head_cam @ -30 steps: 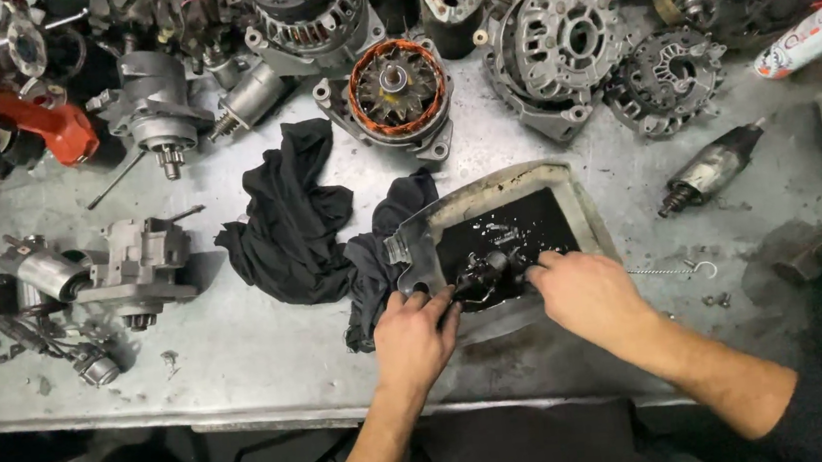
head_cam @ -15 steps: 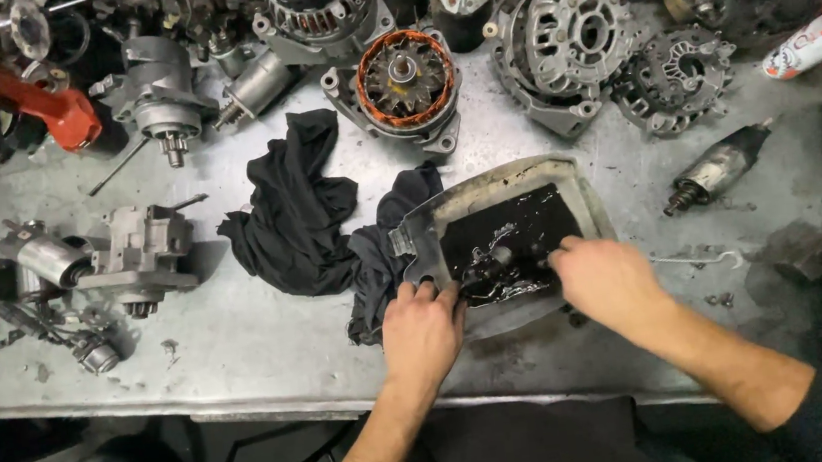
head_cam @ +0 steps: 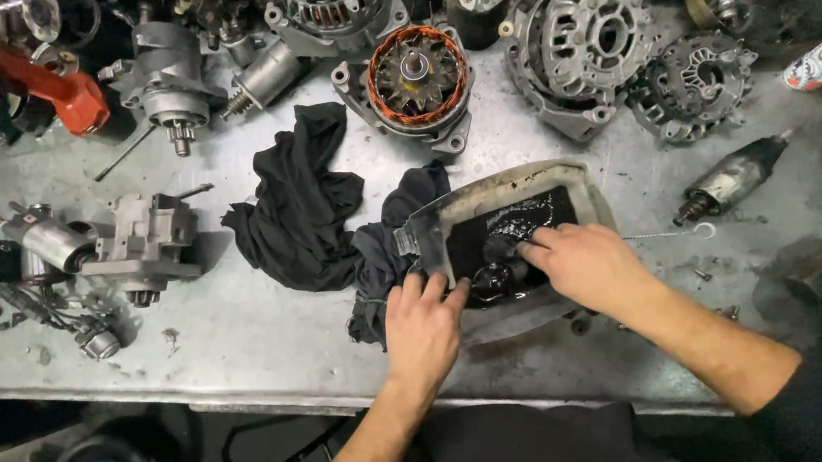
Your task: The person cleans a small mechanical part by dipping it into a container of dark liquid and scrubbing it with a wire brush. They then wipe the part with a black cloth. The person also pours a clear liquid from a white bottle into the container.
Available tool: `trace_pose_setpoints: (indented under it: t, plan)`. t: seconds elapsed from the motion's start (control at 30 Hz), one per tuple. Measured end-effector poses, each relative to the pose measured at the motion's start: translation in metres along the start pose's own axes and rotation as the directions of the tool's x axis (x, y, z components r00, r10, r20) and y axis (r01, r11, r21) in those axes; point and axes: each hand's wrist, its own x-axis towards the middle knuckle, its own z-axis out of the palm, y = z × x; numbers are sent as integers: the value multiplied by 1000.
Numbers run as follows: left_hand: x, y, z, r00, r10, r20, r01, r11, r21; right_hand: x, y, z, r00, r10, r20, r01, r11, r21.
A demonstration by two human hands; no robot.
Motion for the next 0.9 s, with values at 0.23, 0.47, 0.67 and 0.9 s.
trace_pose_setpoints:
  t: [0.23, 0.47, 0.67, 0.9]
  plan:
    - [-6, -3, 3, 999, 35, -29, -36, 999, -4, 0, 7, -3, 990, -138, 5, 138, 988, -63]
    - [-7, -4, 7, 999, 51, -15, -51, 999, 12, 0, 10, 6, 986, -162, 28, 164, 981, -105]
    - [-3, 1, 8, 985, 145, -98, -140, 989, 48, -5, 16, 0, 993, -111, 49, 115, 988, -105]
    - [1, -3, 11, 928, 300, -221, -284, 953, 102, -24, 25, -8, 992, 122, -33, -121, 992, 31]
